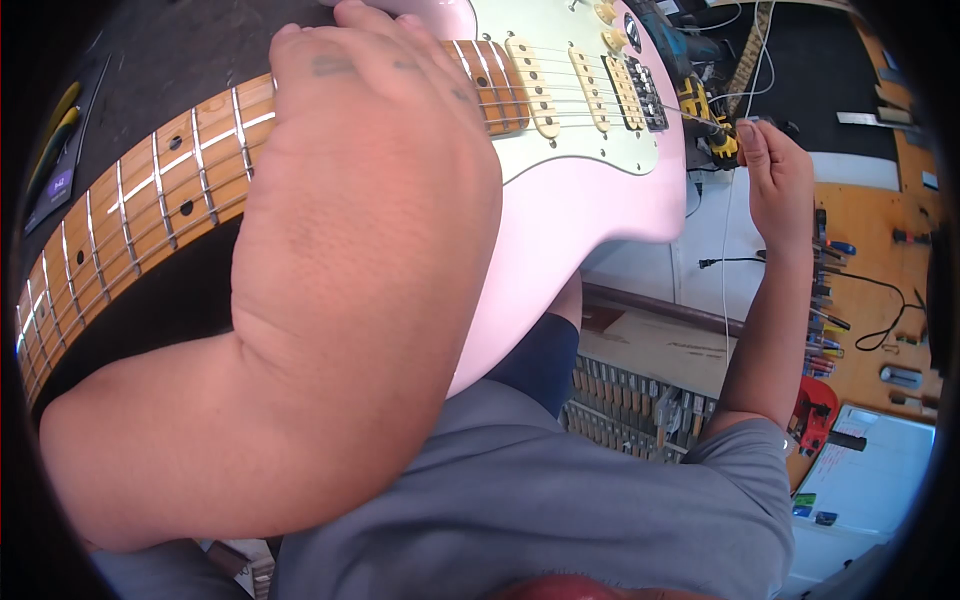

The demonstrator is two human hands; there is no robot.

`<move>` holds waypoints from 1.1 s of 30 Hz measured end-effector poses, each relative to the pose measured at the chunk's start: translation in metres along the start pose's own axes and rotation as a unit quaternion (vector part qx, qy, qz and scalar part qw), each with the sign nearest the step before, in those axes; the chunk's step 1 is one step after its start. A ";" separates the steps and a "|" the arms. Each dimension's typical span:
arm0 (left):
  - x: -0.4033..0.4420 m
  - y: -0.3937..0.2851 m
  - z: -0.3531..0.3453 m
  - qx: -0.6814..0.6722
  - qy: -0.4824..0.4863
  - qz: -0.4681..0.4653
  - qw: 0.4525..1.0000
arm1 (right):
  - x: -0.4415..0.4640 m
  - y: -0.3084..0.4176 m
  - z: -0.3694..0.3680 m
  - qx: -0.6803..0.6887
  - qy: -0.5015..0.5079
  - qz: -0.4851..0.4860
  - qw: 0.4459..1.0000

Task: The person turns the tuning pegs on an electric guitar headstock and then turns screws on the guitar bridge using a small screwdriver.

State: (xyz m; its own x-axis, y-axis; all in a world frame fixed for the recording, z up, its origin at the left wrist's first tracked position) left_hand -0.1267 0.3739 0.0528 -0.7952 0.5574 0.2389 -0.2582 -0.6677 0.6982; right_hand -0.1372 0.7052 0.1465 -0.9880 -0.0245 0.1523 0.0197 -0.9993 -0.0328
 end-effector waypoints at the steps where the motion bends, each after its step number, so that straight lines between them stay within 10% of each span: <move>1: 0.000 -0.001 -0.003 -0.006 -0.005 0.006 1.000 | 0.000 0.000 0.000 0.015 -0.003 0.010 1.000; 12: 0.000 -0.001 -0.001 -0.006 0.004 -0.002 1.000 | 0.006 -0.017 -0.008 0.125 0.021 0.015 0.992; 15: 0.000 0.000 -0.001 -0.006 0.007 -0.004 1.000 | 0.005 0.019 -0.021 0.197 -0.131 0.030 0.971; 33: 0.000 0.000 -0.001 0.012 0.009 -0.011 1.000 | 0.020 -0.014 -0.001 0.092 -0.016 0.012 0.996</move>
State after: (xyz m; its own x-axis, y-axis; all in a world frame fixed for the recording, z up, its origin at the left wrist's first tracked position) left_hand -0.1275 0.3740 0.0520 -0.7995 0.5623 0.2112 -0.2628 -0.6437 0.7188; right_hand -0.1577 0.7183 0.1493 -0.9815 -0.0457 0.1858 0.0733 -0.9868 0.1444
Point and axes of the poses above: each hand's wrist, its own x-axis towards the middle knuckle, its own z-axis out of the back of the hand, y = z × x, the point moved 1 cm from there along x, towards the middle knuckle, and after that the axes turned 2 degrees about -z, right-handed, at the moved point
